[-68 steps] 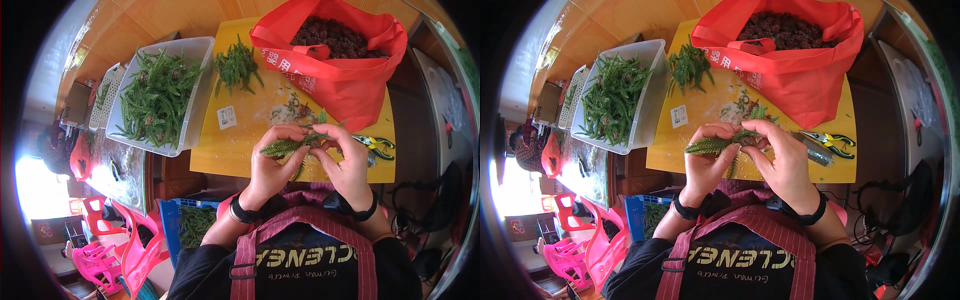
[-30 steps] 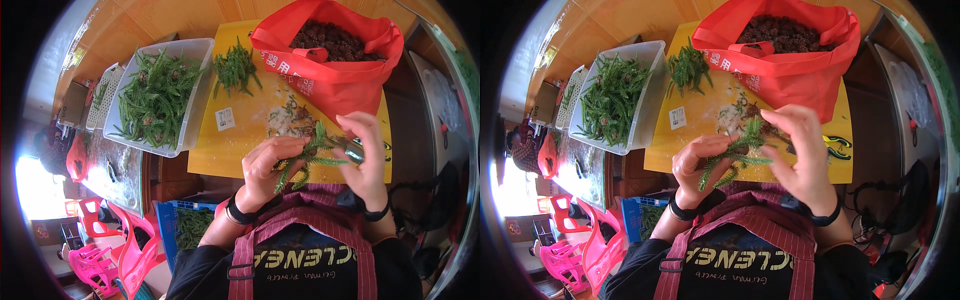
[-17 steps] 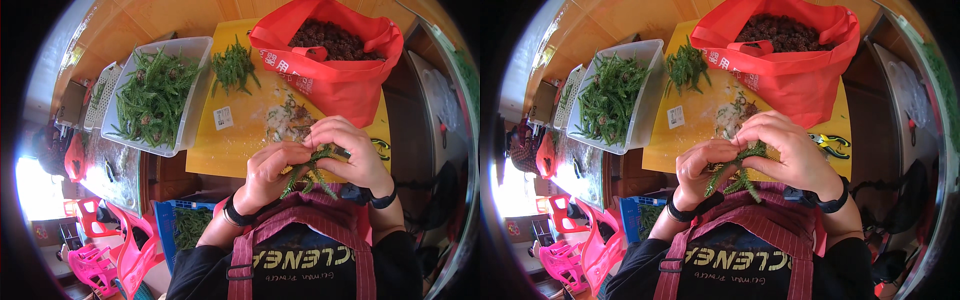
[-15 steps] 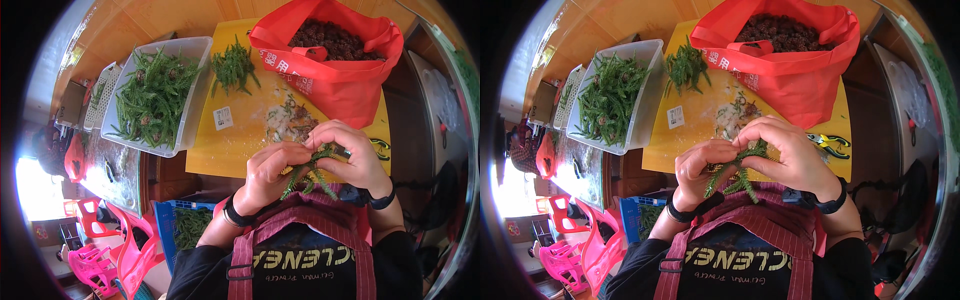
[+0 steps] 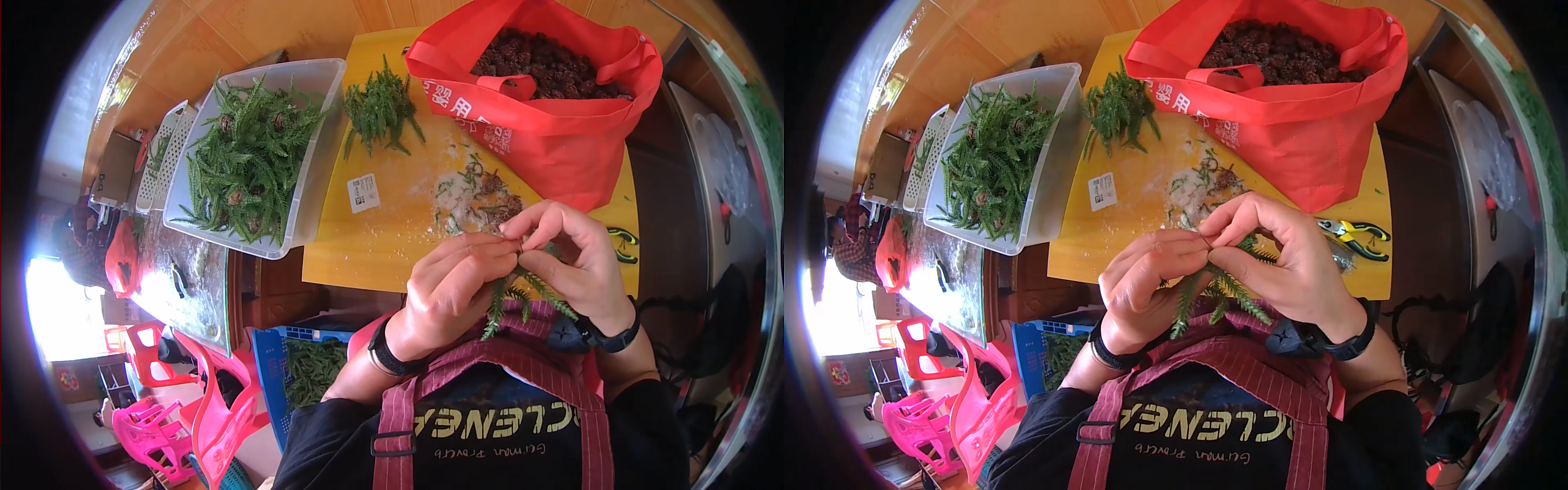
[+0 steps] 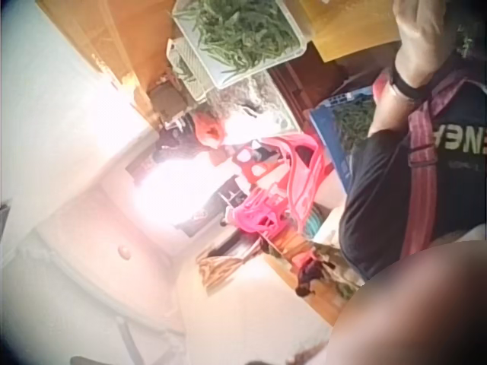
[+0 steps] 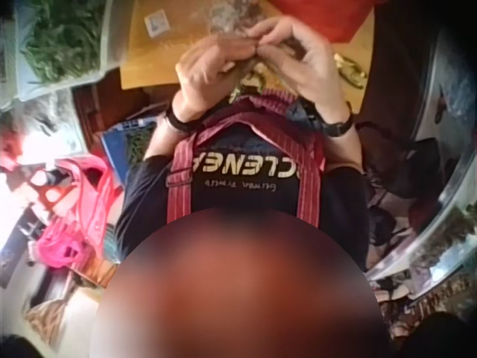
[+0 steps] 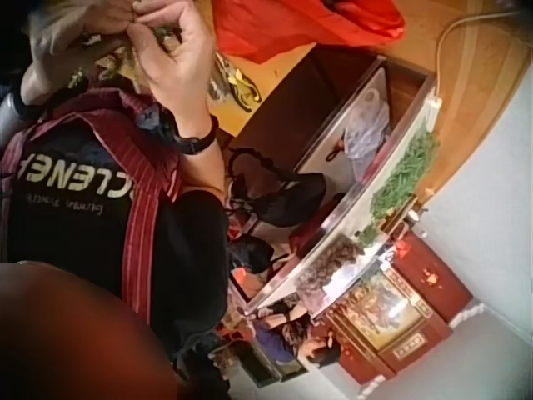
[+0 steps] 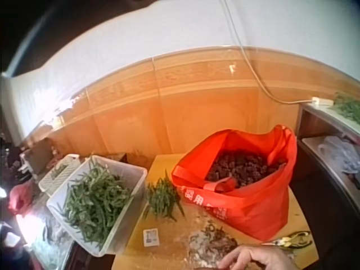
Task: Trimming small branches and leaves from plant material using scissors at a workstation.
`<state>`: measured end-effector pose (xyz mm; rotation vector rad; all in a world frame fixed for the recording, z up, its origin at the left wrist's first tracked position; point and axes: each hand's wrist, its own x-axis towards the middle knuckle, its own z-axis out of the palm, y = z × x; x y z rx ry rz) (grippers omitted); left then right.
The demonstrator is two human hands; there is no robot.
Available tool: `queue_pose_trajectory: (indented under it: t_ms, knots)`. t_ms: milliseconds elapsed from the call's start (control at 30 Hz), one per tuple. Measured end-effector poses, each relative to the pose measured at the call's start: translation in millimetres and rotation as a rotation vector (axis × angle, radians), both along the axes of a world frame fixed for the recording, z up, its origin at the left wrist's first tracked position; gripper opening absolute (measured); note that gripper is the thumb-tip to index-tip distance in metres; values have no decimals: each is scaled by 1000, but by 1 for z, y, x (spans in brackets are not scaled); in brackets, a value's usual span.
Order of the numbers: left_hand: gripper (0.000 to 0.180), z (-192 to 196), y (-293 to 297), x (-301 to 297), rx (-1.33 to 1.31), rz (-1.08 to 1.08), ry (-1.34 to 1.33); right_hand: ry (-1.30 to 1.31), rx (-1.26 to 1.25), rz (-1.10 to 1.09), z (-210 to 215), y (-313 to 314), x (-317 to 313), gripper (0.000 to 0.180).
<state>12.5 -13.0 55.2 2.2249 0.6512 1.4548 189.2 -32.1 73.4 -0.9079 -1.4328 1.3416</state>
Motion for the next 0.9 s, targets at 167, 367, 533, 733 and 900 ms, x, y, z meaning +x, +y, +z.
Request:
queue_pose_trajectory:
  t_ms: [167, 367, 533, 733, 900]
  knots:
    - [25, 0, 1, 2, -128, 0, -36, -187, 401, -204, -7, 2, -3, 17]
    - [22, 0, -5, -2, -351, -55, -70, -344, 606, -103, -3, 4, 4, 17]
    - [22, 3, -6, -4, -471, -115, -29, -434, 775, 44, 3, 10, 20, 13]
    - [18, 0, -5, -6, -691, -157, -15, -555, 775, 125, 12, 9, 26, 21]
    - [17, 9, -7, -3, -772, -151, 77, -724, 788, 220, 26, 9, 37, 24]
